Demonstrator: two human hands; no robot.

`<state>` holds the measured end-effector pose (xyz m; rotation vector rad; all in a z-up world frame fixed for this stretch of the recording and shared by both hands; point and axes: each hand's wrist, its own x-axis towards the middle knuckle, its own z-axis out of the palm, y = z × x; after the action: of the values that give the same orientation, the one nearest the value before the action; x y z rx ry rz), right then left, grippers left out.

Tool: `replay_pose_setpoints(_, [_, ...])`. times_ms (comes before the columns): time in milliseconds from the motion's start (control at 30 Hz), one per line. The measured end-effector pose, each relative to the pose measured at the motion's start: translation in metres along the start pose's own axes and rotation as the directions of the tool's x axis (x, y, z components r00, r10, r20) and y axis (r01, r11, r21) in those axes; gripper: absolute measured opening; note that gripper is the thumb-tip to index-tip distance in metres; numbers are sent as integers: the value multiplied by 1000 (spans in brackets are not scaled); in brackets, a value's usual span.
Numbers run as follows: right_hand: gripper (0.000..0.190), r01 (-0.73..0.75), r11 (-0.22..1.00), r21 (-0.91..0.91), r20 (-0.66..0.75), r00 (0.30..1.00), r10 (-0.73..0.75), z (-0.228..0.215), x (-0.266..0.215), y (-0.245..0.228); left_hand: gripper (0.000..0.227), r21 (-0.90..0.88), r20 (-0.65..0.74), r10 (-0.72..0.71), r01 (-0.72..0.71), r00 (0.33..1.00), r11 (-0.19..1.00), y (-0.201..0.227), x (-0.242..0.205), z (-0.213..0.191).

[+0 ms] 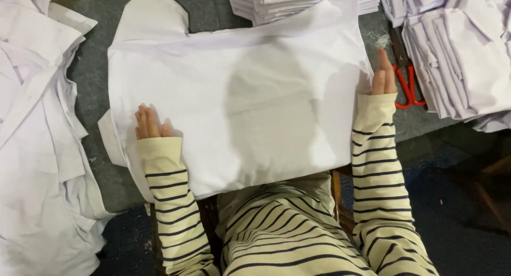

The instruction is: Folding a white long-sleeved shirt on a work table.

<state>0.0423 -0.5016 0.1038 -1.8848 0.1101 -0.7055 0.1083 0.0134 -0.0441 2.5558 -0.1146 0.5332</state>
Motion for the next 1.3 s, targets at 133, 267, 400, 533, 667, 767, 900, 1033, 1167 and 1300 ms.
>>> replay_pose_setpoints(133, [53,184,969,-162,33,983,-181,58,-24,24,53,-307,-69,-66,42,995,951,31,-11,-21])
replay_pose_setpoints(267, [84,25,923,385,420,885,-200,188,-105,8,90,-557,-99,177,-202,979,806,15,-65,60])
replay_pose_setpoints(400, [53,-49,839,541,492,828,-269,209,-144,-66,86,-613,34,35,-7,999,790,73,-55,24])
replay_pose_setpoints(533, [68,-33,899,437,477,856,-201,166,-122,8,71,-592,31,-26,40,999,805,121,-57,-31])
replay_pose_setpoints(667, [54,-461,719,520,215,886,411,48,-82,97,68,-630,-16,-40,21,999,776,119,-56,-28])
replay_pose_setpoints(767, [58,-414,759,502,-14,874,486,-28,-85,68,67,-646,-18,-47,24,999,763,123,-56,-31])
replay_pose_setpoints(900, [65,-94,962,257,-201,968,148,-58,-85,54,83,-723,-14,-88,51,996,689,99,-58,-22])
replay_pose_setpoints(1033, [65,-115,972,206,-239,957,164,-55,-85,58,65,-671,-102,-171,59,980,739,68,-66,-47])
replay_pose_setpoints(1167, [53,-169,974,149,-218,955,199,-60,-88,25,65,-350,-391,2,-150,920,924,29,-87,-93])
replay_pose_setpoints(1300, [21,-215,973,-82,-236,953,191,-91,-100,1,51,-224,-291,-387,331,875,917,72,-99,-162])
